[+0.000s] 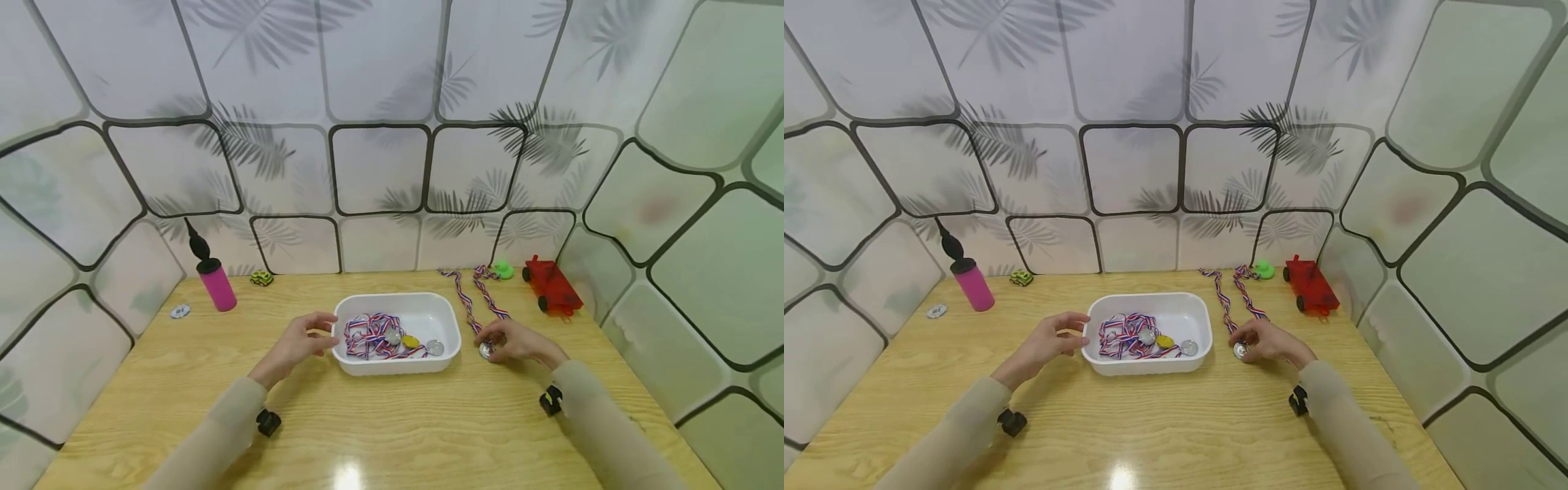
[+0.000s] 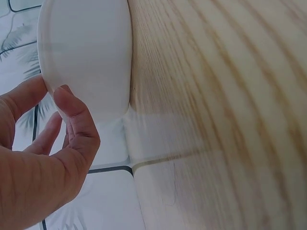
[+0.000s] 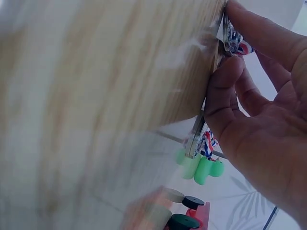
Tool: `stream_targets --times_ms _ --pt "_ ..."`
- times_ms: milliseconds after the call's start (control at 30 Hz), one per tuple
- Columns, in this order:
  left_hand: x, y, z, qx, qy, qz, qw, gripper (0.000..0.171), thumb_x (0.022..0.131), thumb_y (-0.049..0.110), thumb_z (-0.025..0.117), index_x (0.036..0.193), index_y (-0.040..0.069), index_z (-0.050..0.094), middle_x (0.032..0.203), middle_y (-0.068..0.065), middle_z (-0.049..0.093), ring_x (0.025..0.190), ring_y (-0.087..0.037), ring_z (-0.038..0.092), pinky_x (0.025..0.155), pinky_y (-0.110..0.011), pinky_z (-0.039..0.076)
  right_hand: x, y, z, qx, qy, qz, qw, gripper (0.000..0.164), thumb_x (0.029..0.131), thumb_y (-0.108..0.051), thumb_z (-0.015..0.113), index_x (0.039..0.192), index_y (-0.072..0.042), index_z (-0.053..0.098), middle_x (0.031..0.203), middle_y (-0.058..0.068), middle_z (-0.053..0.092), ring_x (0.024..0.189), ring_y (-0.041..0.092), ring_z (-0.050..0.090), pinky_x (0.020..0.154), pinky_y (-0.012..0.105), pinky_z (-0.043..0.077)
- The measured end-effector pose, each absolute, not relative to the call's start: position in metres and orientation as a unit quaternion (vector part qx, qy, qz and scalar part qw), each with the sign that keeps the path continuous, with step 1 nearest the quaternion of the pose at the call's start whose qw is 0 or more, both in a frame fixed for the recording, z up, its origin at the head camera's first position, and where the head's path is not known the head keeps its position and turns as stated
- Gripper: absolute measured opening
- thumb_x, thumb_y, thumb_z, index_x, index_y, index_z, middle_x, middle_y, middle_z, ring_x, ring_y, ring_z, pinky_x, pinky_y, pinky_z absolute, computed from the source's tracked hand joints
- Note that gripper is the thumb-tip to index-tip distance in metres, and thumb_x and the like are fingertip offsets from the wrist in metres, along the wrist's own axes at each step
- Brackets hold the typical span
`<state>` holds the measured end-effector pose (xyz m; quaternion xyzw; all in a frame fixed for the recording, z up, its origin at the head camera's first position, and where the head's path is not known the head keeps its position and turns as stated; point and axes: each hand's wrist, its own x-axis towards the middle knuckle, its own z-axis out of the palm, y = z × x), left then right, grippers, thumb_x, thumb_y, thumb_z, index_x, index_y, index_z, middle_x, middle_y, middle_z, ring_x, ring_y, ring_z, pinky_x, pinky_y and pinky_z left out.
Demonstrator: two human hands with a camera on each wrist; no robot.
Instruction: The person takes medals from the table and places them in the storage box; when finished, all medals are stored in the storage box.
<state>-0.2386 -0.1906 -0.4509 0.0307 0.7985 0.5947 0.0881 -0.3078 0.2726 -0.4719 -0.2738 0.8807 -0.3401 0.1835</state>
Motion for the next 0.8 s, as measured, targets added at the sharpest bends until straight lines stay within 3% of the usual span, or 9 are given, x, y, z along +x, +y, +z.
stream_targets --times_ms 267,667,800 --pt "-0.2389 -0.1908 -0.4509 0.026 0.796 0.598 0.09 0.052 0.086 0.006 0.073 0.133 -0.001 0.054 0.123 -0.022 0.055 0.085 -0.015 0.062 0.071 -0.032 0.054 -0.3093 0.2747 -0.4733 -0.273 0.882 -0.336 0.189 0.034 0.082 -0.008 0.078 0.114 -0.004 0.069 0.115 0.012 0.069 0.094 0.015 0.055 0.082 0.023 0.046" --pt "-0.2381 -0.1906 -0.4507 0.026 0.801 0.591 0.093 0.05 0.087 0.005 0.072 0.133 -0.003 0.053 0.123 -0.024 0.055 0.085 -0.015 0.061 0.075 -0.041 0.055 -0.3012 0.2724 -0.4685 -0.244 0.859 -0.385 0.233 0.016 0.09 -0.016 0.071 0.098 -0.003 0.075 0.083 0.002 0.069 0.07 0.009 0.055 0.062 0.021 0.048" --pt "-0.2384 -0.1905 -0.4502 0.027 0.802 0.59 0.093 0.05 0.087 0.006 0.072 0.133 -0.002 0.053 0.123 -0.023 0.056 0.086 -0.016 0.061 0.076 -0.041 0.055 -0.3006 0.2705 -0.4665 -0.239 0.86 -0.398 0.21 0.017 0.093 -0.021 0.068 0.094 -0.006 0.075 0.096 0.007 0.064 0.079 0.016 0.055 0.062 0.026 0.05"
